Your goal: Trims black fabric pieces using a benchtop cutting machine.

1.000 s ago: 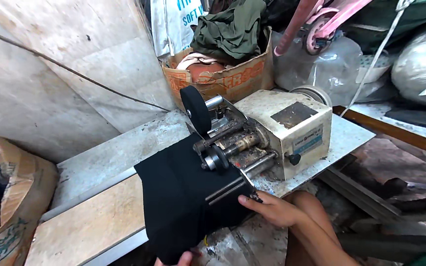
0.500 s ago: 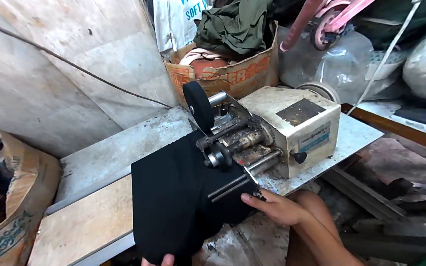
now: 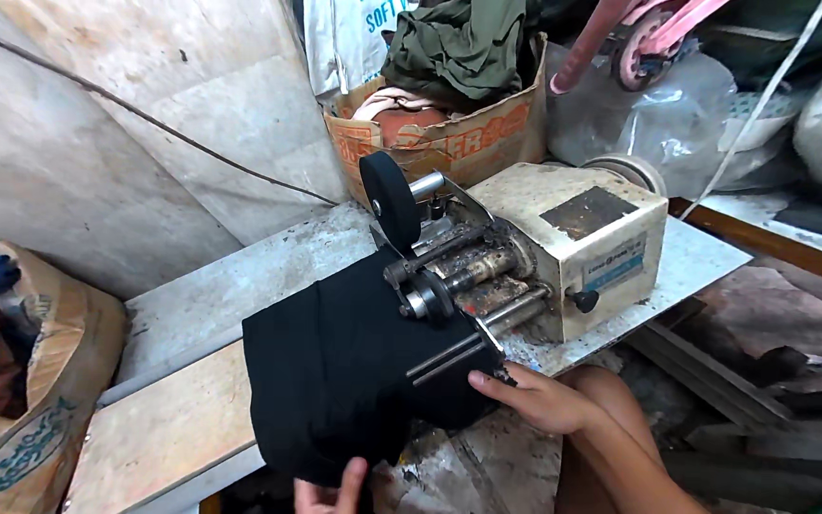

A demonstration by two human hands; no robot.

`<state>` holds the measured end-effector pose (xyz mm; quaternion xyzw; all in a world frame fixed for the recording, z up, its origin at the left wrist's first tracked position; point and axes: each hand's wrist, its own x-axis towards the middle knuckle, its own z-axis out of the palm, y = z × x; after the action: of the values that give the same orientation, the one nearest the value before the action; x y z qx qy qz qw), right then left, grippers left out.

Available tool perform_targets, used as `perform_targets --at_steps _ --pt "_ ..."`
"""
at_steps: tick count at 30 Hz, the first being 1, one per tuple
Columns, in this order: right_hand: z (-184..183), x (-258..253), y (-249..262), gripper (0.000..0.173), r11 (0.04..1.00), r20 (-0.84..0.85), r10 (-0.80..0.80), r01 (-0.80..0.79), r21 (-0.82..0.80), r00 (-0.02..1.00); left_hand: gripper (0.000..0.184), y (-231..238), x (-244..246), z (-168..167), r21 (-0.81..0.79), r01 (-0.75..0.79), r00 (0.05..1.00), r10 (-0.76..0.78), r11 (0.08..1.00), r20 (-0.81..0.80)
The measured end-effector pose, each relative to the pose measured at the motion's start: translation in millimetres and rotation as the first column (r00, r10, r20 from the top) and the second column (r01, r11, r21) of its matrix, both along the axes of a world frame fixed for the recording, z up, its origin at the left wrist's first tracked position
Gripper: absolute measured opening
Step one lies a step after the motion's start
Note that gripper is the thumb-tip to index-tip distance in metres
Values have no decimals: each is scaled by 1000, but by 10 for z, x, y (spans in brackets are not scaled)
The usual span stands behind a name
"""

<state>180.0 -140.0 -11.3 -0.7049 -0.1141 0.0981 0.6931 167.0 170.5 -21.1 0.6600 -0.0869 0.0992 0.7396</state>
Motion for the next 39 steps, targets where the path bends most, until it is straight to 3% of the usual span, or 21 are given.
perform_targets --at_steps 2,4,6,8,10,12,14,17,20,22,24,26,28,30,32,34,36,39 --pt "-1 -2 5 43 1000 7 -4 4 3 1000 40 -27 -49 17 17 62 998 -62 998 -28" --pt "0 -4 11 43 1000 14 -9 9 9 1000 38 68 -29 -24 -107 135 991 -133 985 26" --pt "17 -4 12 42 1000 11 -23 23 8 1000 41 100 43 -45 -141 80 996 -73 987 53" --pt "35 -32 19 40 999 -4 -34 34 -6 999 42 8 35 -18 -49 -10 1000 10 999 -1" --pt "36 -15 20 39 999 20 -35 35 -3 999 38 -25 10 9 -6 33 999 -33 999 -2" --pt "11 -19 23 39 999 41 -31 30 13 999 37 67 5 -26 -102 81 995 -75 991 61" --pt "-11 -16 29 38 999 50 -32 31 27 998 38 117 80 -57 -162 38 996 -24 986 89" --pt "-14 -16 30 36 999 56 -32 30 37 998 37 53 88 -84 -20 -12 1000 13 1000 22" --pt "-19 -3 27 37 999 58 -18 15 40 998 34 145 36 -103 -143 93 994 -84 985 68" --pt "-28 3 27 37 999 61 -16 13 44 998 35 178 85 -100 -189 30 996 -13 982 87" --pt "-22 -2 30 36 999 61 -19 16 48 998 40 98 114 -105 -65 -58 998 60 996 29" --pt "-13 12 35 34 998 66 -11 7 57 998 39 49 92 -132 -13 -6 1000 6 1000 3" --pt "-18 19 32 33 998 73 -7 2 64 997 35 115 74 -168 -143 112 992 -103 983 67" --pt "-30 16 30 33 998 75 -10 6 64 997 33 145 112 -171 -208 91 992 -71 974 106" --pt "-36 10 27 34 998 63 -18 14 61 998 40 74 144 -175 -93 3 999 1 996 42" --pt "-43 24 25 36 998 73 -25 21 60 997 43 2 132 -189 7 35 999 -34 999 -15" --pt "-43 28 24 35 998 84 -24 19 58 996 39 45 102 -212 -108 124 992 -123 986 18" --pt "-36 18 23 35 999 78 -23 19 46 997 37 97 155 -206 -213 67 996 -52 975 74"
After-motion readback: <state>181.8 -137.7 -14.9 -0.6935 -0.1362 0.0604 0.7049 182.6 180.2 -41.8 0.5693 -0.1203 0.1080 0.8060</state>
